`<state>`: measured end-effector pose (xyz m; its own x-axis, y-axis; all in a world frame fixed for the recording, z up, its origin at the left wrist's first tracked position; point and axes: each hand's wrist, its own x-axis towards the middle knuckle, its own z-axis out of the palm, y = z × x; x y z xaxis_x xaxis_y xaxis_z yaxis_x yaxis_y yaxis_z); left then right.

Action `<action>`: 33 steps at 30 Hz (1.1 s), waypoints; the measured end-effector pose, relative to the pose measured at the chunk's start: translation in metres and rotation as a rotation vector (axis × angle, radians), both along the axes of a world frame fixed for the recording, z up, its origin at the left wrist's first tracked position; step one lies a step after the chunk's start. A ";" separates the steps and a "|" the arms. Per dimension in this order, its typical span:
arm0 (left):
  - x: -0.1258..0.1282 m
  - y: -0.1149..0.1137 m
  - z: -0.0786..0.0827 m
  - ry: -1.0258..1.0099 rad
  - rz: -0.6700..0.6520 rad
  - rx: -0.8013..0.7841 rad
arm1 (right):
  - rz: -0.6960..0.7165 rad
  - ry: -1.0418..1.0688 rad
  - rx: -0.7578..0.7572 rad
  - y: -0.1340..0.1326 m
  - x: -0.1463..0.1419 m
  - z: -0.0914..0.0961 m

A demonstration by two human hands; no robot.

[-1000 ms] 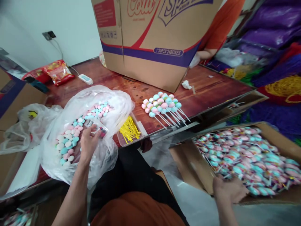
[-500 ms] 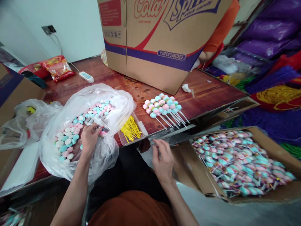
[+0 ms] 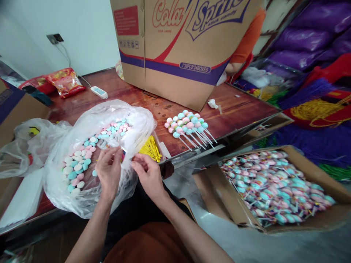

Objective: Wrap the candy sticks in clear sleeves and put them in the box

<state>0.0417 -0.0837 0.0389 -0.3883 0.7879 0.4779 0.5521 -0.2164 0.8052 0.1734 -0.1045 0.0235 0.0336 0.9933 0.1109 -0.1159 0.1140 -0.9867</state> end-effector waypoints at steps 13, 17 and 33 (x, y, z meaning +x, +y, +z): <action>0.047 -0.014 0.001 -1.317 -0.375 -0.419 | -0.073 0.153 -0.089 0.017 0.018 0.010; 0.054 -0.005 0.003 -1.408 -0.256 -0.332 | -0.122 0.046 -0.037 0.014 0.021 0.008; 0.064 -0.001 -0.004 -1.247 -0.240 -0.247 | -0.197 -0.191 -0.015 0.016 0.051 -0.004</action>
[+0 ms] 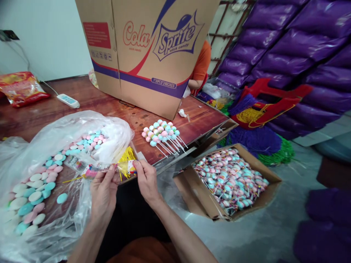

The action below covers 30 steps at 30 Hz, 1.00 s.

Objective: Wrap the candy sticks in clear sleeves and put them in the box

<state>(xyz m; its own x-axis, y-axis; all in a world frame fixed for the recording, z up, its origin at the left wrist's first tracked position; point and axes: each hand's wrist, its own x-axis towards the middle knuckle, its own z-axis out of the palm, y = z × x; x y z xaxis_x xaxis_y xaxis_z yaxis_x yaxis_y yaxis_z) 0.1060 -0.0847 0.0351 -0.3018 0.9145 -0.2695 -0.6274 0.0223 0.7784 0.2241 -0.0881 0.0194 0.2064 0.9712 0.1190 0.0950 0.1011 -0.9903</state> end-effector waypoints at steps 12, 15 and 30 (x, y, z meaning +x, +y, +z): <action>-0.018 0.012 -0.001 -0.097 0.084 -0.089 | -0.367 -1.143 0.014 0.079 0.082 -0.027; -0.019 0.013 -0.002 -0.110 0.103 -0.081 | -0.348 -1.094 0.009 0.081 0.084 -0.034; -0.032 0.021 -0.008 -0.028 0.216 0.010 | 0.016 -0.319 0.371 -0.035 0.033 0.002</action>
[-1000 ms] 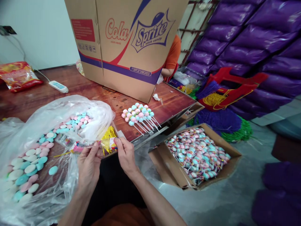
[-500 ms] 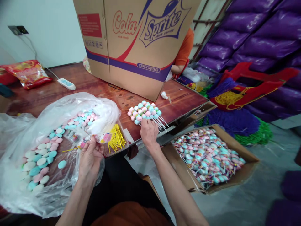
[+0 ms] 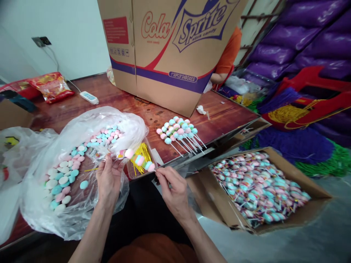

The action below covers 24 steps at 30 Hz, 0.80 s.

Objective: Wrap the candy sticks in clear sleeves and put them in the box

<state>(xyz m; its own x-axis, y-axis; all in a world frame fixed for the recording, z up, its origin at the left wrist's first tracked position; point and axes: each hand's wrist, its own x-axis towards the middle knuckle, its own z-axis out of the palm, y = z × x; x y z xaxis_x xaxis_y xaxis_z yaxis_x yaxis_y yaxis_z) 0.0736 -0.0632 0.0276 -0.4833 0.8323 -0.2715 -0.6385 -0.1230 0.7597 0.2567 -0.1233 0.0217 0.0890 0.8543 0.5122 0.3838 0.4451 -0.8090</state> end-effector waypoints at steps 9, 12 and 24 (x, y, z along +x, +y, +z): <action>-0.011 -0.002 0.000 0.173 -0.075 0.029 | 0.073 -0.263 0.050 0.002 0.019 0.005; -0.015 -0.004 -0.001 0.319 -0.080 0.028 | 0.092 -0.290 0.030 0.002 0.021 0.009; -0.016 -0.007 -0.013 0.501 -0.219 0.026 | 0.143 -0.108 -0.109 0.004 0.011 0.002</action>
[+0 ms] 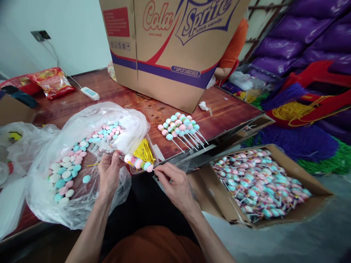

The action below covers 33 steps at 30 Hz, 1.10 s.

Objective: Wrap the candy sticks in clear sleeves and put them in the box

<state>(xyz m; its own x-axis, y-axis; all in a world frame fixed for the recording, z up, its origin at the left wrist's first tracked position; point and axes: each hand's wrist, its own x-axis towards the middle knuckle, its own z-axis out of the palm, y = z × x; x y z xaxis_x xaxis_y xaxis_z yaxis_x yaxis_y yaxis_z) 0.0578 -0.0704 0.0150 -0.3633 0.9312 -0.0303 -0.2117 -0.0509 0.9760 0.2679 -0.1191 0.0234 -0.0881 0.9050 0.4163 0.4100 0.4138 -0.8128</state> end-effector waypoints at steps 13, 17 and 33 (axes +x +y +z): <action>0.020 -0.006 0.016 -0.256 -0.084 -0.071 | -0.103 -0.206 0.118 -0.004 -0.028 -0.007; 0.026 -0.010 0.015 -0.305 -0.142 -0.114 | -0.094 -0.232 0.114 -0.006 -0.035 -0.006; 0.031 -0.016 0.010 -0.447 -0.255 -0.150 | -0.075 0.054 -0.165 -0.004 -0.048 -0.003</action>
